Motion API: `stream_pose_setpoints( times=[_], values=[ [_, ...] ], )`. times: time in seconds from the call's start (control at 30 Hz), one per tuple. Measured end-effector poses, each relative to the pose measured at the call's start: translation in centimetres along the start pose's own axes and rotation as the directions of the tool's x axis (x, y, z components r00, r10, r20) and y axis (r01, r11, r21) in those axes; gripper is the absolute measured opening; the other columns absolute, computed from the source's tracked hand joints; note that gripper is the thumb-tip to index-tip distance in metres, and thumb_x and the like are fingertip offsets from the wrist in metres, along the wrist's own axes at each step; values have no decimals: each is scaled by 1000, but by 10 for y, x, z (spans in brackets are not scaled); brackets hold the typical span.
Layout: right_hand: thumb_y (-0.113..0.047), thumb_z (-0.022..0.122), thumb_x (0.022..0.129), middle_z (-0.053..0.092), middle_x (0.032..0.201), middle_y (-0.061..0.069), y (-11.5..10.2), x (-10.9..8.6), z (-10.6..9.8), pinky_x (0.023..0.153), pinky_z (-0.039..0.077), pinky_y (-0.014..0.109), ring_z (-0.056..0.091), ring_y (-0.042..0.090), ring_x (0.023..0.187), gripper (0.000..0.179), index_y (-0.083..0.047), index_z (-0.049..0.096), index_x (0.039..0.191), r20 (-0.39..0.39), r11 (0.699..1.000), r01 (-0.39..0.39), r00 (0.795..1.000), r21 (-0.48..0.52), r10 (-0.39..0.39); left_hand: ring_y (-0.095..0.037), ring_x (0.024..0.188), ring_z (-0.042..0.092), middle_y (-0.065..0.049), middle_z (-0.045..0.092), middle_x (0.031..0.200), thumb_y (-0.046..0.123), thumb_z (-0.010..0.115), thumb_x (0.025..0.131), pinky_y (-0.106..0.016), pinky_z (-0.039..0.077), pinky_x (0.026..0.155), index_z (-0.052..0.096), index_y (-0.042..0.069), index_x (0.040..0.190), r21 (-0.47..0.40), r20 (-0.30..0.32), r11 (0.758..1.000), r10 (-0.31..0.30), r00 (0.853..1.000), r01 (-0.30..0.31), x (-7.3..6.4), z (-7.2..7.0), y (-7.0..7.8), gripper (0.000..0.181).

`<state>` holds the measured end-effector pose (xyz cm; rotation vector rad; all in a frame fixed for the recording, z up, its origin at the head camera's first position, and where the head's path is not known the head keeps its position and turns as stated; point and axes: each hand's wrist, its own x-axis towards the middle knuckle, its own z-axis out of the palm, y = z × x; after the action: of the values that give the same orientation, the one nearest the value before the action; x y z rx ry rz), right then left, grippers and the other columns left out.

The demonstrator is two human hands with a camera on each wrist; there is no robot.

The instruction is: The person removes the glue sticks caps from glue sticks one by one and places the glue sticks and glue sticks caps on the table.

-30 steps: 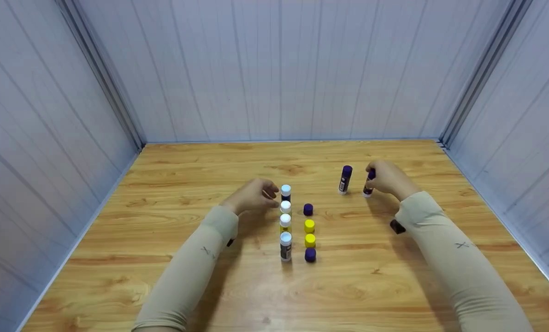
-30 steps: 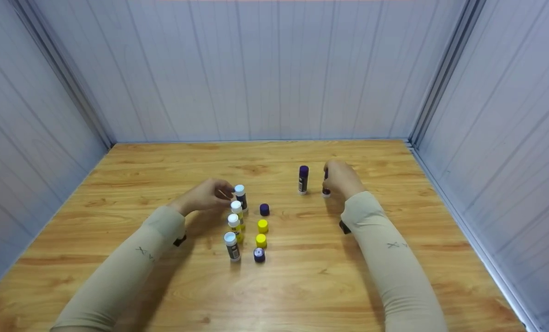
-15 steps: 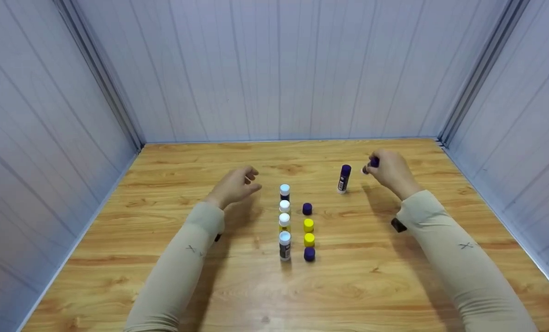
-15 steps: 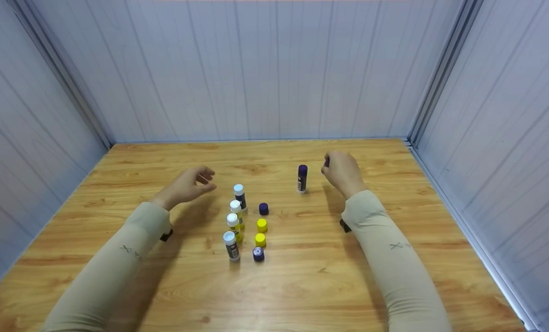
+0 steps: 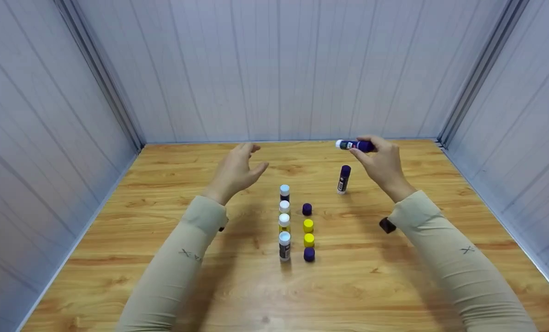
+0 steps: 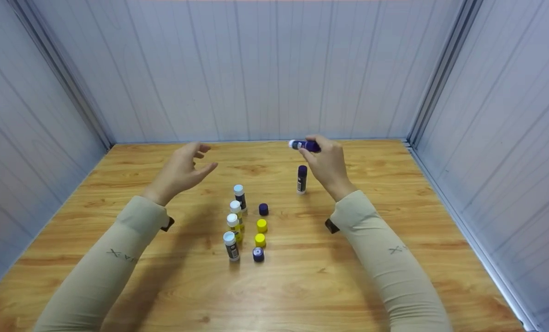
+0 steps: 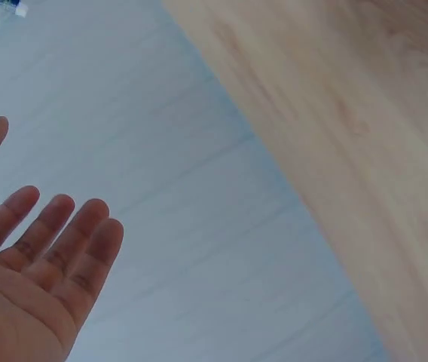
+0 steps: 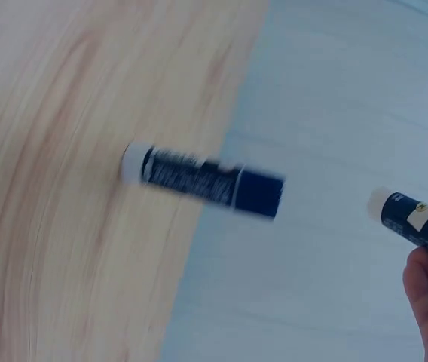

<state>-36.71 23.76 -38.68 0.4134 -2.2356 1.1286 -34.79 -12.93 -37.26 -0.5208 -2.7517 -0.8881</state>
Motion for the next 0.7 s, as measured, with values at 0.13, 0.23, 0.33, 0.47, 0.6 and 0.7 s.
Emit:
stream_pose_setpoints(
  times=[0.13, 0.23, 0.33, 0.47, 0.6, 0.7],
  values=[
    [0, 85, 93, 78, 111, 27, -16, -4, 6, 78, 57, 10, 72, 1, 87, 31, 10, 75, 121, 27, 971, -41, 999, 234, 35, -35, 129, 68, -14, 63, 151, 37, 70, 107, -50, 59, 106, 57, 6, 151, 105, -10, 991, 86, 996, -84, -2, 1, 25, 56],
    [0, 83, 94, 78, 107, 19, -25, -8, 11, 77, 61, 16, 73, 0, 85, 31, 10, 74, 121, 71, 930, -89, 995, 357, 68, -33, 112, 74, -14, 67, 145, 33, 72, 106, -47, 63, 91, 58, 6, 149, 179, -16, 972, 155, 988, -150, -3, 5, 41, 53],
    [-1, 83, 95, 79, 101, 4, -33, -13, 16, 76, 62, 19, 74, 6, 85, 30, 8, 74, 122, 113, 900, -129, 990, 417, 89, -31, 105, 75, -15, 70, 139, 29, 73, 105, -45, 65, 83, 59, 4, 145, 264, -27, 939, 235, 972, -219, -4, 12, 53, 50],
    [-2, 83, 95, 79, 98, -4, -42, -21, 24, 74, 62, 22, 75, 9, 85, 28, 7, 75, 121, 161, 860, -172, 981, 481, 107, -30, 107, 75, -16, 71, 134, 30, 75, 103, -43, 66, 84, 61, 1, 142, 392, -43, 875, 326, 944, -284, -6, 20, 67, 51],
    [-3, 83, 95, 80, 97, 0, -50, -29, 31, 72, 61, 21, 74, 10, 84, 29, 7, 75, 121, 205, 817, -221, 970, 533, 129, -30, 108, 75, -17, 72, 130, 32, 79, 101, -41, 66, 87, 62, 0, 141, 475, -38, 821, 377, 925, -315, -7, 27, 77, 54],
    [-3, 83, 95, 80, 98, 1, -55, -35, 37, 69, 60, 20, 74, 11, 84, 29, 7, 75, 121, 233, 796, -251, 962, 551, 143, -27, 102, 75, -15, 73, 122, 31, 80, 100, -38, 67, 84, 65, 0, 135, 521, -28, 784, 412, 911, -339, -8, 32, 81, 49]
  ],
)
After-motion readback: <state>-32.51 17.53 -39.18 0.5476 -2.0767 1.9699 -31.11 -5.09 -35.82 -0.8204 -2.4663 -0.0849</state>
